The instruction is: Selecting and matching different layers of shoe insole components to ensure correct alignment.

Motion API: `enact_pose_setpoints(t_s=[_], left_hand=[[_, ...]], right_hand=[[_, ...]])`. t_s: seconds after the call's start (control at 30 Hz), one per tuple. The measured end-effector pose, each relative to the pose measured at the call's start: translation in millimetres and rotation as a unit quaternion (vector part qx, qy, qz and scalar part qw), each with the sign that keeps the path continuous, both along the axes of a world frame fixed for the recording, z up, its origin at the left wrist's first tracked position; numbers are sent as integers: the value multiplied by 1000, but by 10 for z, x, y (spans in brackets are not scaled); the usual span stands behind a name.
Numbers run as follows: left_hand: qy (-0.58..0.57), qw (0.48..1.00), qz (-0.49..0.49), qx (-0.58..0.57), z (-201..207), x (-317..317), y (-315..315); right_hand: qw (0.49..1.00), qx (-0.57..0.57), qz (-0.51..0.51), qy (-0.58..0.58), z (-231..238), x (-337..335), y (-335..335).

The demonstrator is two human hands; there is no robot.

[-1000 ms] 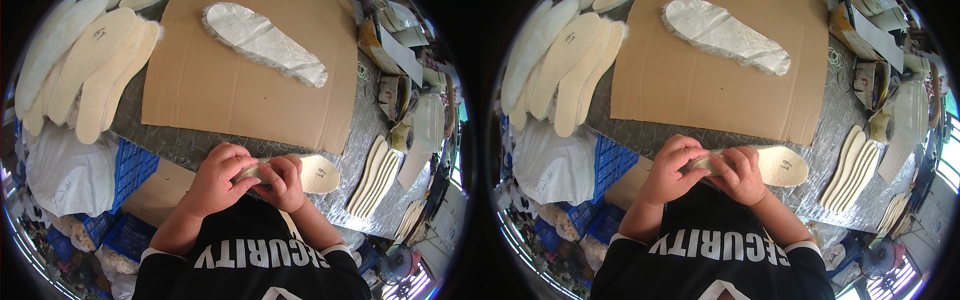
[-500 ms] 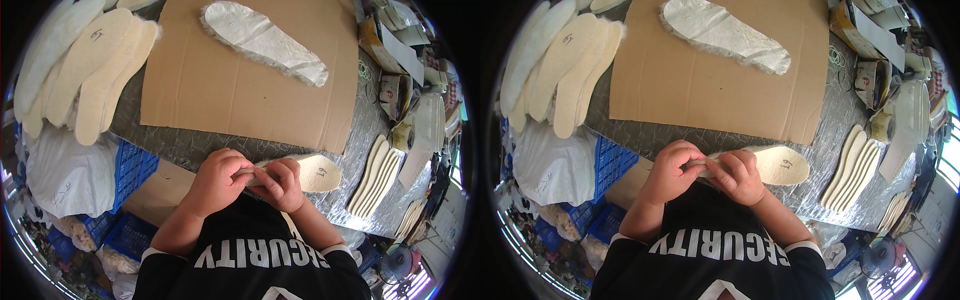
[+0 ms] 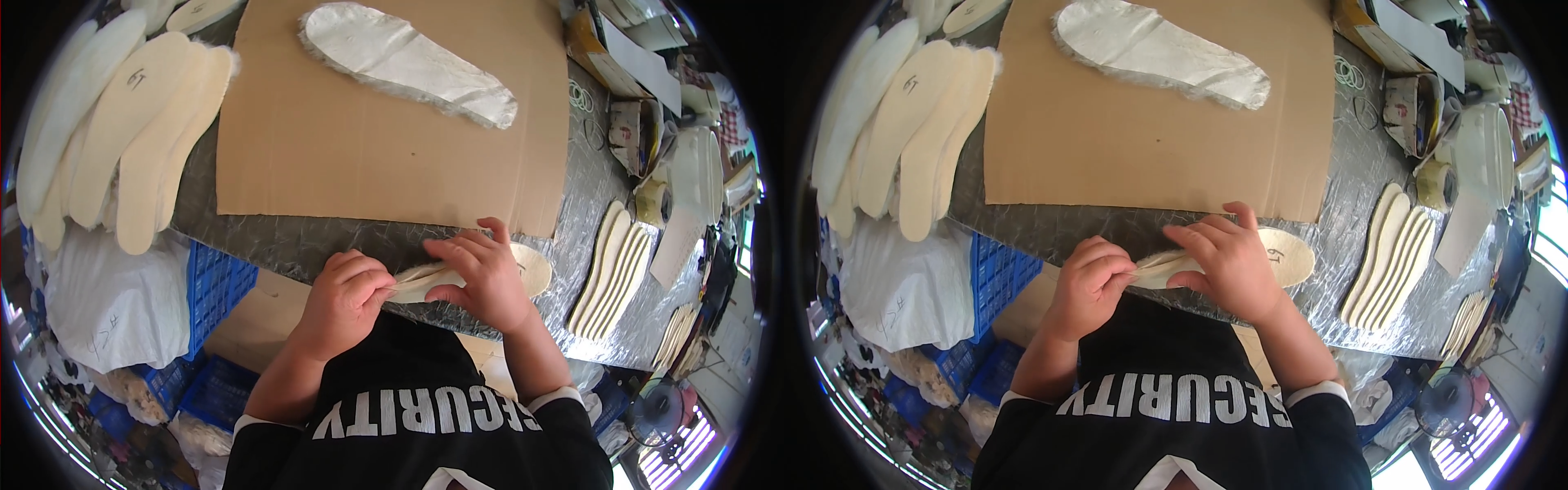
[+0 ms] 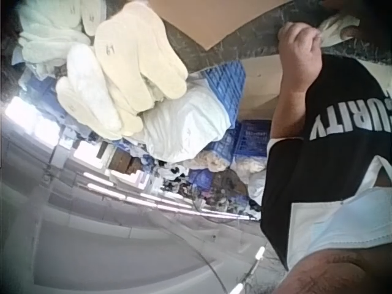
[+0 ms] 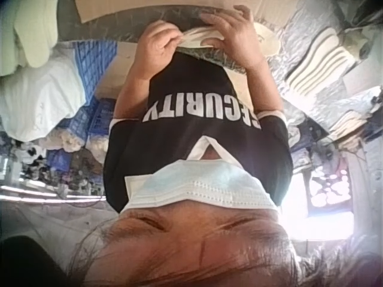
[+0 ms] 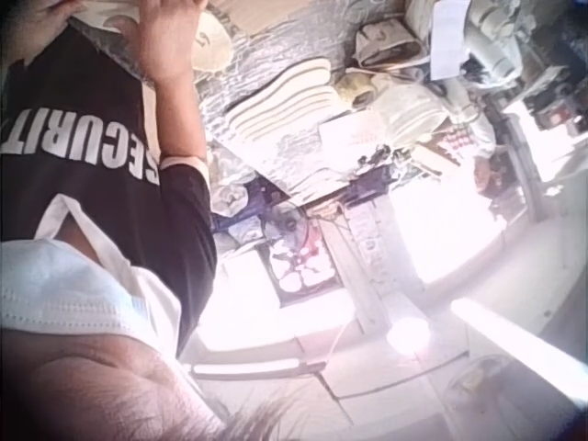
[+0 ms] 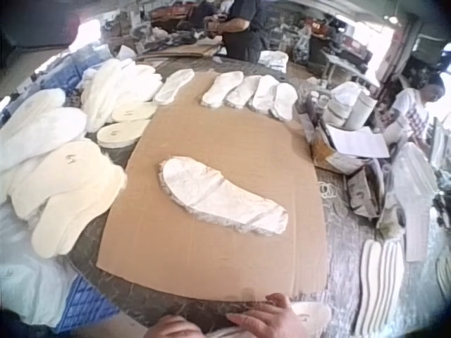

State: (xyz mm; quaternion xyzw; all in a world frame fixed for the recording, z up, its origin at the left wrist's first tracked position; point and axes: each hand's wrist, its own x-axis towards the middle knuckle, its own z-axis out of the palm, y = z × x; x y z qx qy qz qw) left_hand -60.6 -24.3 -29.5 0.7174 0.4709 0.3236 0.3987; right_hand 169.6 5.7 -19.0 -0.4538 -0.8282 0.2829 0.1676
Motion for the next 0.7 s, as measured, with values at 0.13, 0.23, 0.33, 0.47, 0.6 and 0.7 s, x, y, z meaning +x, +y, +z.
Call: enact_pose_setpoints(t_s=[0.13,0.23,0.33,0.47,0.6,0.7], left_hand=[[15,1000,3,0,13,10,2],[11,1000,5,-3,-2,6,-10],[4,1000,5,-11,-9,-2,-26],[-2,1000,4,-22,-12,-12,-45],[-6,1000,1,-26,5,-19,-54],[-8,1000,1,-26,35,-37,-69]], right_hand=[[998,-53,29,35,21,-43,59],[996,-71,25,49,7,-58,62],[995,-79,23,53,8,-70,57],[994,-88,26,50,43,-85,50],[994,-94,33,49,62,-83,23],[994,-90,35,51,111,-103,2]])
